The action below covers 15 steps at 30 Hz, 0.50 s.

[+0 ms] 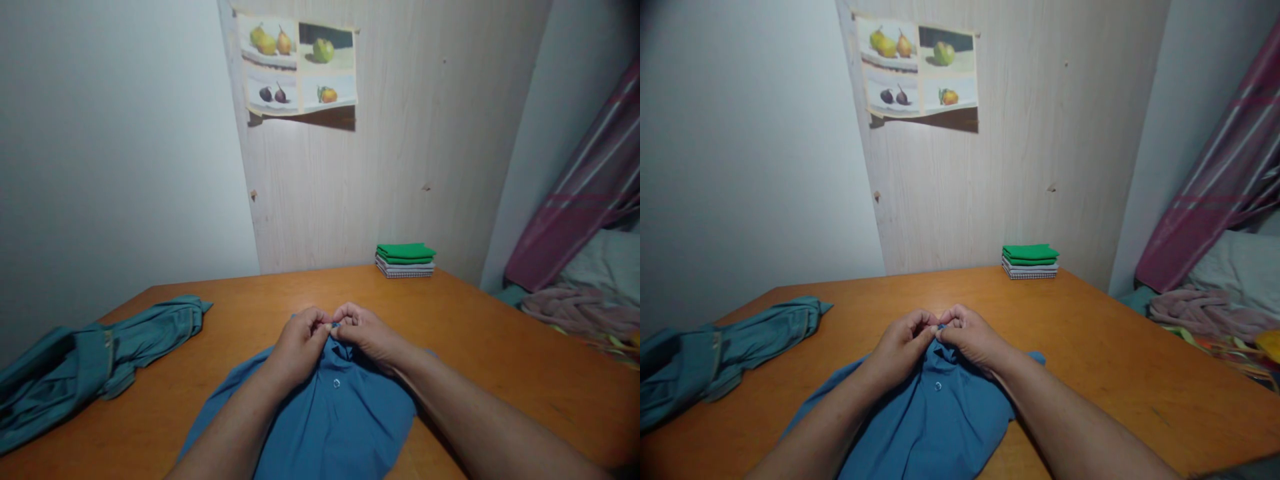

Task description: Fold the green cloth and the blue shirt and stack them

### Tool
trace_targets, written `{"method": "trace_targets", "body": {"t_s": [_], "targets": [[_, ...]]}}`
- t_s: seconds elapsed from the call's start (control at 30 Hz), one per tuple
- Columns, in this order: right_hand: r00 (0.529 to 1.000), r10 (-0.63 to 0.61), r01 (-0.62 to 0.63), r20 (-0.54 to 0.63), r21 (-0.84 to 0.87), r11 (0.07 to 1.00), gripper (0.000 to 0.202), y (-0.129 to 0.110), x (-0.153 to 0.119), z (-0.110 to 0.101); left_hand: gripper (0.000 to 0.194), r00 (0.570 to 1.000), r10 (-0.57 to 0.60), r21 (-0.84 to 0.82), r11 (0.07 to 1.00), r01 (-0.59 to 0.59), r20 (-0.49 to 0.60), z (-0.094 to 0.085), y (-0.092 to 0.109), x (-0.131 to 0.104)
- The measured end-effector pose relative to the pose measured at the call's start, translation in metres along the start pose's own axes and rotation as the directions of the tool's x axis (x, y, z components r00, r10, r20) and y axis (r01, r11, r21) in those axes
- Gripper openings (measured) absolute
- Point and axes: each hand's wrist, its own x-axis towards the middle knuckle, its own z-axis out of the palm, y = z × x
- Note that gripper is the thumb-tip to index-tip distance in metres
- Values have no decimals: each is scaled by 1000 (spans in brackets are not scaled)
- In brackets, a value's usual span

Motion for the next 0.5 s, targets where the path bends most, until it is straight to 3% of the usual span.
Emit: {"method": "trace_targets", "body": {"t_s": [0.13,0.27,0.33,0.4,0.5], "targets": [[998,-17,16,-61,-24,1000,20,-1,2,-3,27,990,-61,-75,996,52,-125,-4,-9,7],[996,-7,7,-85,-6,1000,17,1,6,-9,21,941,-139,-80,990,120,-307,-13,-20,12],[998,25,-25,-66,6,1000,25,1,6,-11,20,924,-149,-60,989,137,-352,-18,-22,13],[999,43,-42,-26,28,999,32,-2,5,-11,26,930,-153,-55,988,143,-334,-21,-21,12],[999,41,-41,18,39,998,35,-9,1,-10,36,964,-147,-6,989,149,-223,-23,-13,9]]}}
